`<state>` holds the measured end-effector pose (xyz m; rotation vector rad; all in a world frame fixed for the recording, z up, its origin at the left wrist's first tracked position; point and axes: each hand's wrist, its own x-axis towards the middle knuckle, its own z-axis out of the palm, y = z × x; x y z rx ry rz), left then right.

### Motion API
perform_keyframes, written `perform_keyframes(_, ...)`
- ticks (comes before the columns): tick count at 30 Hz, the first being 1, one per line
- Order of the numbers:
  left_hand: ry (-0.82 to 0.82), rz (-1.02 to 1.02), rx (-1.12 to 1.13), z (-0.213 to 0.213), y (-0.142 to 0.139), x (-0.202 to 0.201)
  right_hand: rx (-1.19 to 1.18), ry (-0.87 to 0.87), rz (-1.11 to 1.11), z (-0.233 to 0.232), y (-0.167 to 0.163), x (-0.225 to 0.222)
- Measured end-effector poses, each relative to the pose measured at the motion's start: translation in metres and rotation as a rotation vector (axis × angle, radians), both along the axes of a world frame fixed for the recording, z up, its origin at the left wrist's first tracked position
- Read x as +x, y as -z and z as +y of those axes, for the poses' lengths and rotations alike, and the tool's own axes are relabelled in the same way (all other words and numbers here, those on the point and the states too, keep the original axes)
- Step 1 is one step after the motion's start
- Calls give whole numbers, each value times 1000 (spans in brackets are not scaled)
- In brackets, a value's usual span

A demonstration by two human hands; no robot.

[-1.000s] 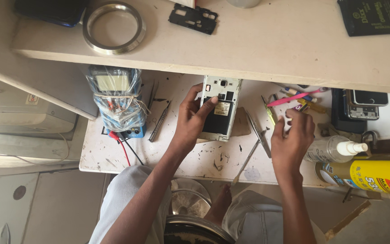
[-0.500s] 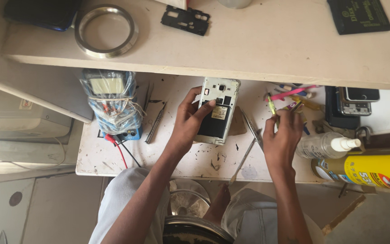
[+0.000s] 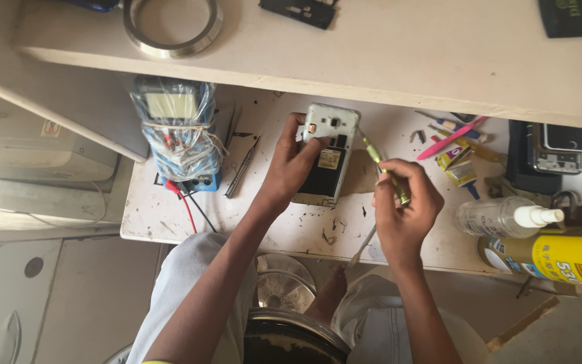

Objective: The person sits at a repair workbench and disassembles a smartphone. They pry off the back cover and battery, unscrew internal components with a screwdriver, lift out the battery and internal parts, and work on the exposed phone chassis with hand tools.

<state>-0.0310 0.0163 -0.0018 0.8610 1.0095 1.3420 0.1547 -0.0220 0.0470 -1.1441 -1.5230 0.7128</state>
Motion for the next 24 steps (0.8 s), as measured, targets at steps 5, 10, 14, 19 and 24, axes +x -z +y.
perform_keyframes(5,5,44,123,-1,-2,2,131,-48,-169,-9,-6,-10)
perform_keyframes(10,-23,98,122,-1,-4,1,107,-40,-164,-9,-9,-9)
perform_keyframes(14,-41,179,152,-1,-6,1,105,-48,-166,-9,-10,-9)
perform_keyframes(19,-55,287,156,-2,-9,1,94,-67,-166,-9,-12,-8)
perform_keyframes(24,-63,305,146,-2,-11,1,107,-56,-177,-10,-10,-7)
